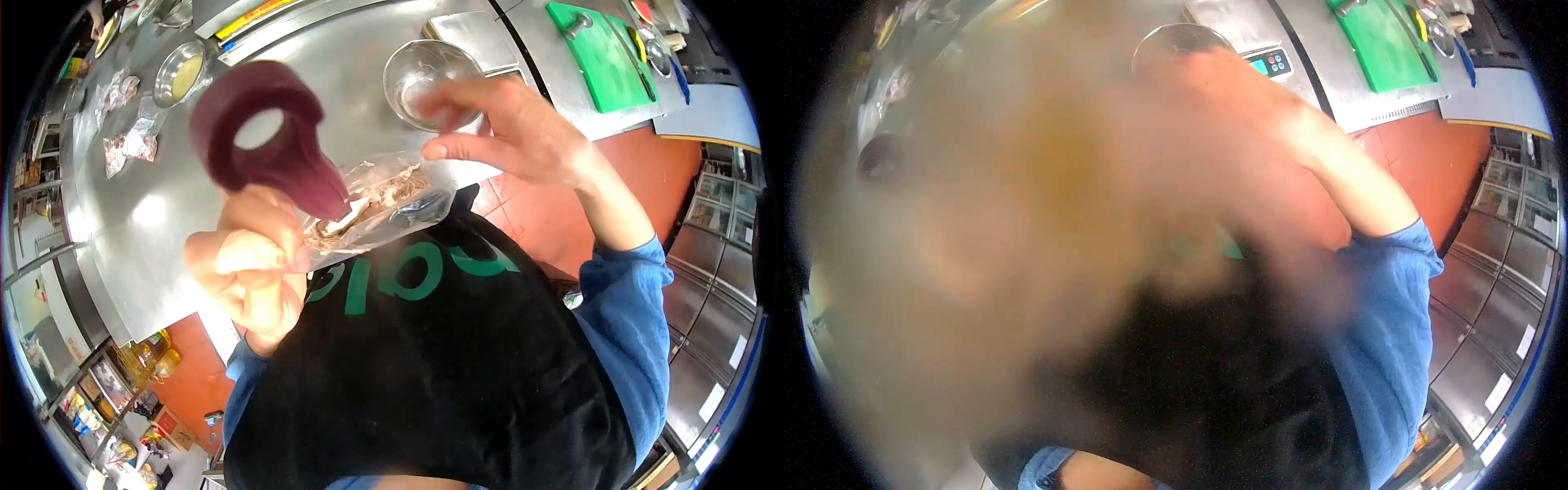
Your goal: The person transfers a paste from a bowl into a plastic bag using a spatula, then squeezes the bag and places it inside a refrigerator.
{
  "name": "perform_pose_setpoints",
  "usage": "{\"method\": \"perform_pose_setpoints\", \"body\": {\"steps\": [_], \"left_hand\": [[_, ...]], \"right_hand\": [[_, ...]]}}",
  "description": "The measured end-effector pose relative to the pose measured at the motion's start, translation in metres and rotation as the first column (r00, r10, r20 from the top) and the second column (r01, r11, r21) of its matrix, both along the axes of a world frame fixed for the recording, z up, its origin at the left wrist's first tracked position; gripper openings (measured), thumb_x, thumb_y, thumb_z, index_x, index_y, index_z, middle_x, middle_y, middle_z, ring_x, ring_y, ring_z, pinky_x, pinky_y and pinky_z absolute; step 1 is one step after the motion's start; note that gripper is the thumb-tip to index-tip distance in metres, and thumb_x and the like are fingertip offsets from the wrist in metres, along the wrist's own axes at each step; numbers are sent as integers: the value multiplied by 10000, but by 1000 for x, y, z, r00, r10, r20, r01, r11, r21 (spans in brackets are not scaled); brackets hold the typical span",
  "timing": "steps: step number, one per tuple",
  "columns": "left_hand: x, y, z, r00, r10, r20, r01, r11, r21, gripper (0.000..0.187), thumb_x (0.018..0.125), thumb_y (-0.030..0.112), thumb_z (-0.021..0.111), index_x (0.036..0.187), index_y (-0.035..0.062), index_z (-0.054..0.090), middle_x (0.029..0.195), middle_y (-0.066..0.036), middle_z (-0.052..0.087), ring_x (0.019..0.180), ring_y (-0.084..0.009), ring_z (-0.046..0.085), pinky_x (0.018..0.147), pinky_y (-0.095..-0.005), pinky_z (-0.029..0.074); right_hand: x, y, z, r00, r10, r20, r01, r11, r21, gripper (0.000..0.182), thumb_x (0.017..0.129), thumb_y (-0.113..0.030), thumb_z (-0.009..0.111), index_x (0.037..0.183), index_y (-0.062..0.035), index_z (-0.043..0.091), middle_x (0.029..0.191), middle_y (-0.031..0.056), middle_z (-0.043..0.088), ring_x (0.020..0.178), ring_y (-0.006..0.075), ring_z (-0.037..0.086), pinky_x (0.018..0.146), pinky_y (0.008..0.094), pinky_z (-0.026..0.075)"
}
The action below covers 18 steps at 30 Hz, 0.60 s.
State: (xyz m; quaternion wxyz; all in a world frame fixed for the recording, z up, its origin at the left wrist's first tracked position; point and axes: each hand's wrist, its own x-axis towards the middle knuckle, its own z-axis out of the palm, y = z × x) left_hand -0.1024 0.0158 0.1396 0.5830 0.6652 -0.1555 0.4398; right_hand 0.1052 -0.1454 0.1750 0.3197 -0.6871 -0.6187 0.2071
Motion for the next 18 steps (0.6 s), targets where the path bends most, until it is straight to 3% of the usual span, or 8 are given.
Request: {"method": "perform_pose_setpoints", "body": {"steps": [1, 2, 4, 5, 10, 12, 16, 18], "left_hand": [[-3, 0, 0, 1000, 1, -19, -1, 1000, -12, 105, 902, 182, 512, 866, 100, 457, 676, -44, 508, 745, -196, 403, 752, -418, 365], [-6, -1, 0, 999, -2, -38, 1, 1000, -24, 125, 910, 203, 516, 861, 103, 458, 673, -40, 507, 744, -195, 404, 763, -426, 366], [-8, -2, 1, 997, -11, -74, 8, 999, -48, 167, 925, 245, 523, 850, 108, 461, 666, -33, 505, 743, -192, 407, 785, -442, 367], [-1, -10, 6, 999, 41, -19, -43, 996, -79, 156, 927, 241, 521, 852, 118, 462, 672, -30, 512, 744, -194, 401, 822, -471, 357], [-15, -4, 4, 998, -8, -70, 2, 996, -88, 156, 916, 235, 532, 841, 120, 458, 667, -39, 509, 747, -199, 391, 823, -480, 348], [-23, -7, 6, 984, 93, -154, -119, 978, -172, 175, 911, 247, 540, 838, 112, 456, 654, -39, 493, 747, -202, 387, 808, -458, 363], [-48, -3, 2, 955, 146, -258, -223, 927, -301, 159, 904, 203, 542, 841, 79, 467, 635, -64, 485, 642, -165, 433, 679, -337, 399], [-50, -1, 2, 980, 38, -196, -116, 906, -406, 135, 899, 169, 542, 854, 61, 473, 642, -86, 482, 611, -148, 459, 600, -297, 393]], "right_hand": [[0, -2, -6, 999, 34, -38, -40, 986, -161, 324, 843, -225, 658, 1091, -28, 591, 808, 79, 645, 715, 131, 625, 586, 262, 479], [-2, -4, -8, 998, 38, -40, -44, 986, -163, 324, 843, -225, 658, 1091, -28, 591, 808, 79, 645, 715, 131, 625, 586, 262, 479], [-14, -3, -2, 858, -207, -471, -80, 851, -520, 364, 860, -242, 641, 1140, -22, 561, 799, 89, 647, 682, 121, 626, 581, 244, 481], [-21, 3, 5, 809, -318, -494, -29, 818, -574, 361, 855, -206, 648, 1141, -12, 539, 766, 81, 637, 628, 108, 603, 557, 229, 474], [-36, 11, -18, 682, -366, -633, -39, 847, -531, 334, 830, -58, 622, 1137, -9, 500, 721, 46, 602, 575, 88, 535, 526, 228, 455], [-35, 12, -23, 700, -314, -641, -8, 895, -447, 320, 826, -41, 597, 1133, -5, 516, 707, 38, 583, 577, 83, 517, 527, 224, 444], [-31, 18, -3, 698, -294, -652, 90, 940, -328, 341, 824, -59, 586, 1157, -2, 536, 709, 27, 565, 590, 79, 505, 527, 218, 432], [-35, 21, 11, 635, -350, -689, 84, 918, -388, 362, 824, -115, 599, 1159, 18, 558, 727, 24, 561, 601, 80, 513, 512, 215, 428]]}}
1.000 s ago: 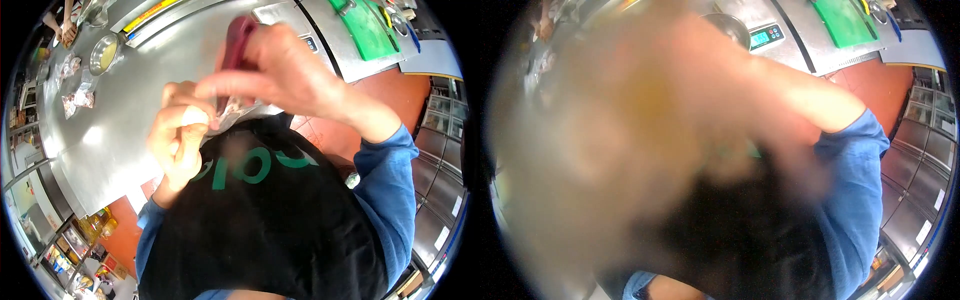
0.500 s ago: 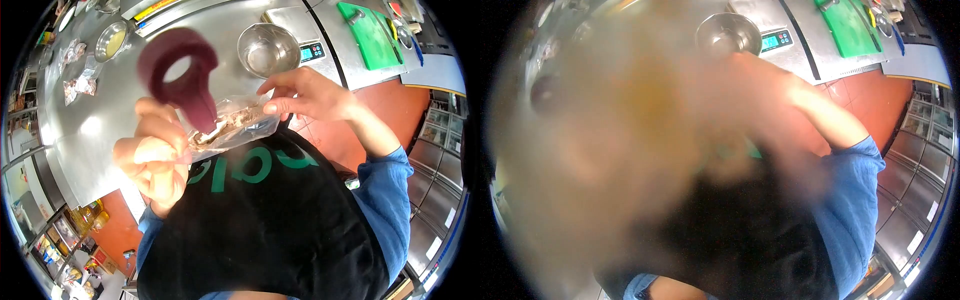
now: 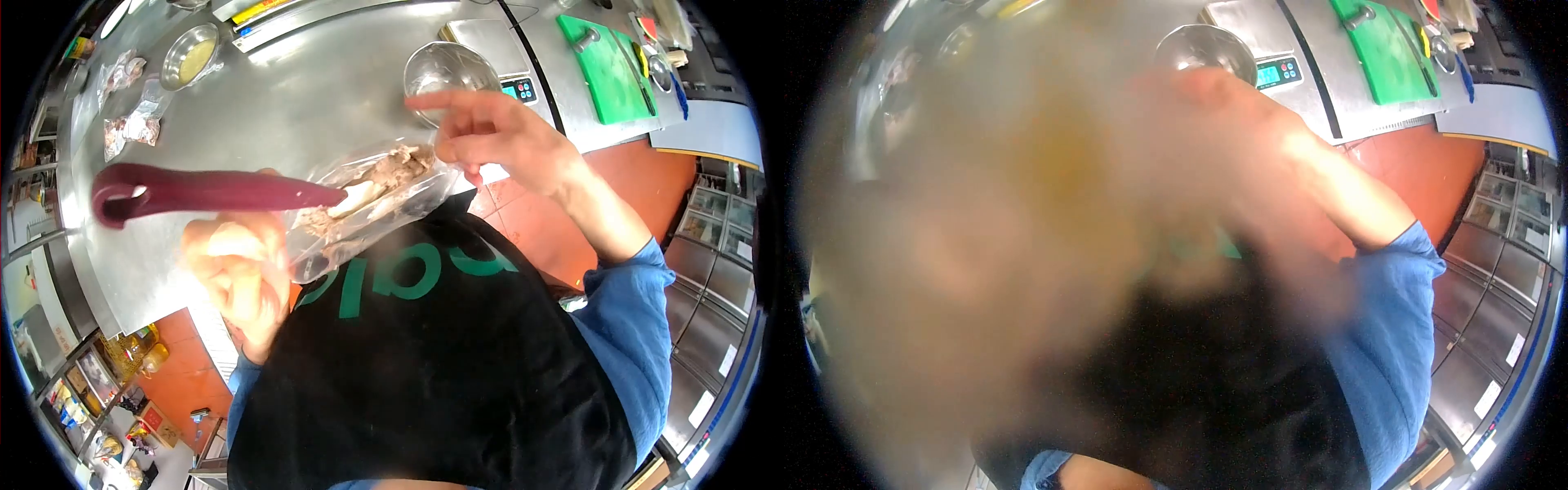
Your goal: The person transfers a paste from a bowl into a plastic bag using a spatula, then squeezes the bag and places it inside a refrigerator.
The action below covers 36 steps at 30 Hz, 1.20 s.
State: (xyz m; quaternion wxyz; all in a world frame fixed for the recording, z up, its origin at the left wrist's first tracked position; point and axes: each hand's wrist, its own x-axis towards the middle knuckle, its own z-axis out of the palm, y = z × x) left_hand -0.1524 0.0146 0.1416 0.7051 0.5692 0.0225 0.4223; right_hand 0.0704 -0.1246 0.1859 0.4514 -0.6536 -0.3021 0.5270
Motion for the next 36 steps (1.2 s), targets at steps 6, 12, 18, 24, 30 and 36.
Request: {"method": "perform_pose_setpoints", "body": {"steps": [6, 12, 18, 24, 30, 36], "left_hand": [[16, 6, -34, 981, -188, 50, 193, 974, -116, 183, 960, 234, 467, 877, 71, 454, 676, -68, 449, 682, -159, 380, 614, -281, 313], [-3, 25, -35, 983, -185, 0, 185, 982, -39, 213, 957, 267, 476, 852, 85, 445, 661, -41, 440, 670, -154, 382, 610, -282, 305], [-4, 29, -29, 997, -72, 22, 73, 995, -64, 190, 920, 248, 556, 870, 94, 457, 728, -11, 457, 731, -176, 438, 895, -437, 376], [12, 34, 45, 997, 41, 61, -53, 978, 201, 243, 895, 273, 589, 845, 116, 410, 730, 9, 421, 759, -176, 426, 903, -451, 374], [27, 52, -53, 992, -100, 74, 124, 828, -547, 105, 929, 211, 535, 941, 110, 509, 730, 13, 405, 730, -155, 428, 915, -417, 360], [19, 62, 33, 946, -122, 301, 254, 855, -452, 116, 926, 166, 534, 1000, 93, 481, 778, 1, 437, 801, -172, 418, 957, -440, 315]], "right_hand": [[8, 5, -57, 873, 28, -486, -121, 980, -160, 326, 874, -222, 617, 1060, 45, 592, 715, 25, 555, 574, 81, 502, 497, 230, 432], [-3, 20, -48, 979, 201, -39, -204, 969, -137, 131, 843, -120, 645, 886, -7, 596, 748, 32, 587, 595, 77, 519, 542, 218, 435], [-8, 21, -30, 468, -38, 883, -300, 933, 199, 40, 822, 5, 617, 853, 2, 592, 735, 20, 590, 668, 87, 548, 587, 225, 448], [-12, 25, 47, 643, -240, 727, -154, 890, 430, 50, 835, -4, 613, 877, 2, 586, 753, 17, 583, 683, 77, 545, 646, 220, 448], [13, 50, -42, 740, -85, 667, -136, 953, 271, 42, 883, -49, 539, 874, -14, 561, 739, -3, 516, 670, 63, 453, 609, 205, 381], [0, 48, 20, 861, -128, 492, -56, 938, 342, 47, 883, -60, 541, 874, -19, 562, 724, -9, 510, 663, 47, 442, 597, 204, 375]]}}
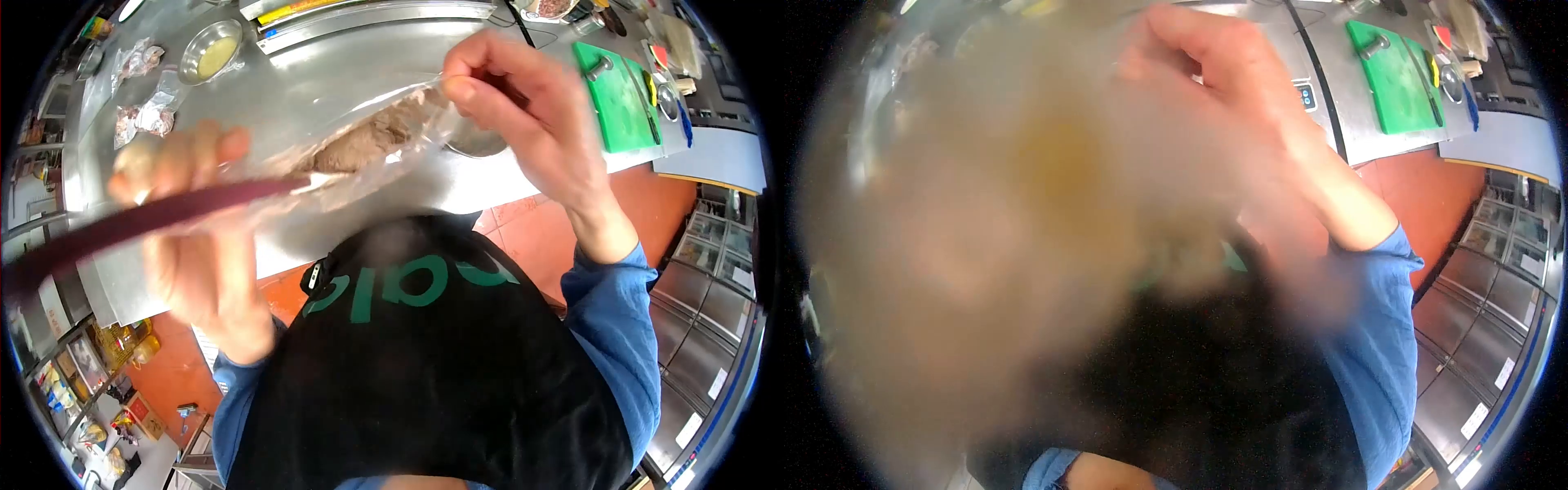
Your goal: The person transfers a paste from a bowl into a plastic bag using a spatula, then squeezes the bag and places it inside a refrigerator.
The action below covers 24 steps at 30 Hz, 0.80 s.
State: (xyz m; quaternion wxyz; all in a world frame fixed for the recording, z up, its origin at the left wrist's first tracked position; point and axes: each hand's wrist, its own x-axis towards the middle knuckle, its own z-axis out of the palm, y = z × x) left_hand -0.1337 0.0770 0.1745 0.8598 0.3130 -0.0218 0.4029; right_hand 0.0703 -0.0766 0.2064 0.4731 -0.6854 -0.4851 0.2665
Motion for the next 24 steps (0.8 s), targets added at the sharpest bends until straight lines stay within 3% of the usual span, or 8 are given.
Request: {"method": "perform_pose_setpoints", "body": {"steps": [4, 8, 13, 14, 16, 18, 22, 24], "left_hand": [[-1, -2, -30, 993, -3, -115, -11, 993, -120, 99, 938, 166, 515, 1011, 103, 493, 807, 1, 476, 841, -187, 429, 955, -430, 324], [4, -21, -64, 893, 25, -449, -215, 900, -379, 80, 944, 174, 503, 1001, 118, 512, 812, 4, 483, 852, -197, 433, 937, -408, 345], [6, -16, -3, 982, -165, 96, 185, 947, -262, 199, 967, 265, 447, 825, 127, 435, 701, 20, 402, 740, -143, 412, 879, -375, 368], [13, -2, -17, 993, -78, -88, 82, 996, 37, 162, 958, 239, 476, 850, 120, 464, 703, 25, 412, 722, -134, 427, 871, -351, 377], [31, -20, -30, 768, 63, -637, -281, 928, -246, 112, 948, 195, 502, 880, 106, 492, 708, 27, 429, 708, -127, 443, 852, -317, 389], [34, -3, -64, 906, 50, -421, -161, 959, -233, 93, 943, 182, 512, 905, 98, 505, 714, 19, 436, 727, -133, 454, 847, -316, 395], [29, -4, -57, 896, 162, -414, -317, 885, -340, 105, 936, 184, 527, 942, 79, 529, 725, -4, 448, 765, -156, 476, 844, -338, 410], [26, -5, -60, 974, -23, -227, -48, 952, -303, 122, 938, 199, 520, 949, 79, 540, 717, -5, 454, 782, -163, 483, 858, -365, 416]], "right_hand": [[18, 3, -85, 974, 109, 200, -102, 994, -46, 57, 892, -73, 547, 870, -23, 565, 712, -21, 507, 651, 34, 444, 577, 203, 380], [19, -5, -69, 989, 31, -143, -60, 977, -203, 58, 894, -66, 535, 880, -17, 564, 732, -36, 506, 655, 36, 442, 583, 193, 381], [12, -9, -8, 1000, -11, -23, 10, 999, -48, 44, 881, -45, 532, 852, -21, 555, 726, -39, 504, 644, 43, 424, 578, 201, 365], [15, -7, -24, 999, -12, -31, 10, 999, -50, 44, 881, -45, 532, 852, -21, 555, 726, -39, 504, 644, 43, 424, 578, 201, 365], [26, 3, -78, 999, -13, -43, 8, 994, -111, 39, 867, -39, 540, 832, -26, 553, 708, -35, 498, 636, 42, 432, 582, 196, 372], [32, 6, -99, 986, 15, 164, 1, 995, -97, 28, 852, -38, 558, 826, -29, 555, 696, -26, 504, 630, 43, 438, 586, 194, 379], [28, 4, -84, 969, -68, -239, 33, 988, -151, 58, 887, -59, 547, 869, -10, 572, 745, -25, 530, 654, 52, 472, 606, 203, 407], [32, 0, -86, 958, -52, -280, 9, 988, -152, 71, 886, -81, 563, 912, -17, 578, 748, -21, 531, 659, 52, 472, 609, 200, 405]]}}
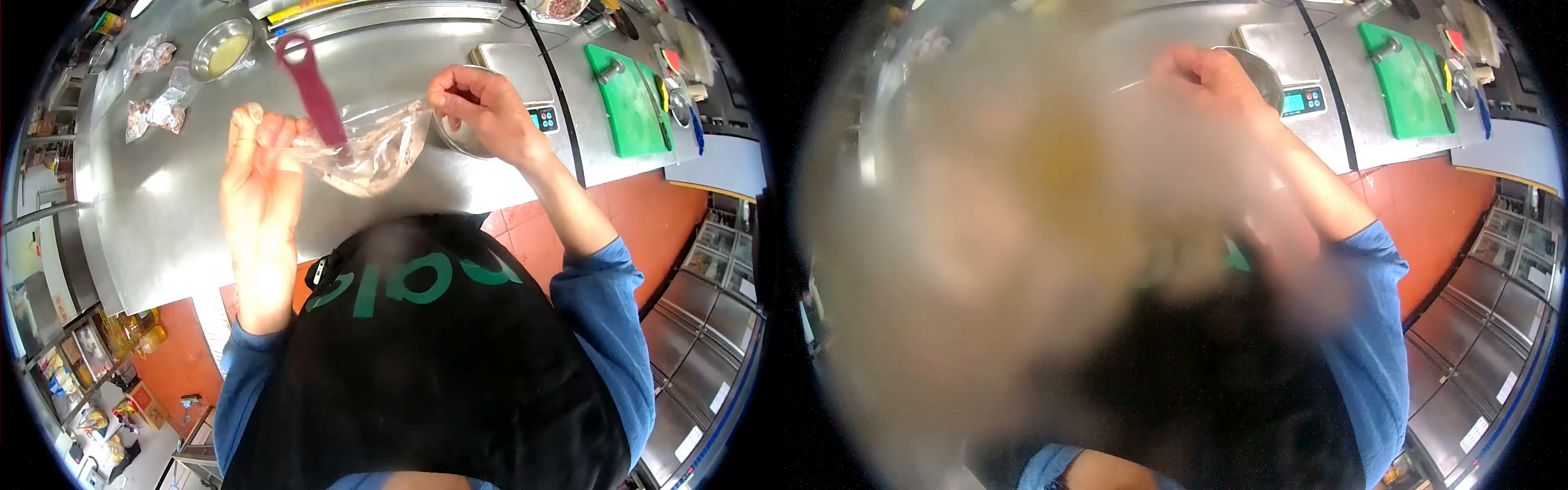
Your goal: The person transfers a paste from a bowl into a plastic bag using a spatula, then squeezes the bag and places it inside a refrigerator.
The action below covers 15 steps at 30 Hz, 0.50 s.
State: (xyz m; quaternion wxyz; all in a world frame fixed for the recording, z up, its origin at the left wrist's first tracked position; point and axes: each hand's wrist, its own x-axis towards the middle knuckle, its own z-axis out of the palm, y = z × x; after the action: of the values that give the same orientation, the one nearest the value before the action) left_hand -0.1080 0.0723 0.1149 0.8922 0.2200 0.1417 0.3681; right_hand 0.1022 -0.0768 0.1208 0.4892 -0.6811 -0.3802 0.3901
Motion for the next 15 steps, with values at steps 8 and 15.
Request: {"method": "perform_pose_setpoints", "body": {"steps": [8, 15], "left_hand": [[-1, -32, 9, 989, -26, -147, 21, 999, -34, 116, 938, 203, 523, 936, 89, 542, 745, 10, 468, 753, -144, 476, 909, -397, 415], [-16, -29, 5, 989, 103, -107, -50, 911, 410, 105, 936, 179, 526, 929, 76, 547, 792, 7, 504, 729, -127, 483, 943, -458, 399]], "right_hand": [[-15, -4, 17, 827, 59, 559, -131, 987, 90, 417, 827, -220, 683, 1193, -82, 538, 762, 3, 583, 686, 61, 520, 609, 205, 407], [-52, 36, 51, 982, 120, 148, -134, 987, 89, 239, 823, -241, 679, 891, -13, 675, 634, 9, 604, 534, 57, 490, 487, 207, 376]]}}
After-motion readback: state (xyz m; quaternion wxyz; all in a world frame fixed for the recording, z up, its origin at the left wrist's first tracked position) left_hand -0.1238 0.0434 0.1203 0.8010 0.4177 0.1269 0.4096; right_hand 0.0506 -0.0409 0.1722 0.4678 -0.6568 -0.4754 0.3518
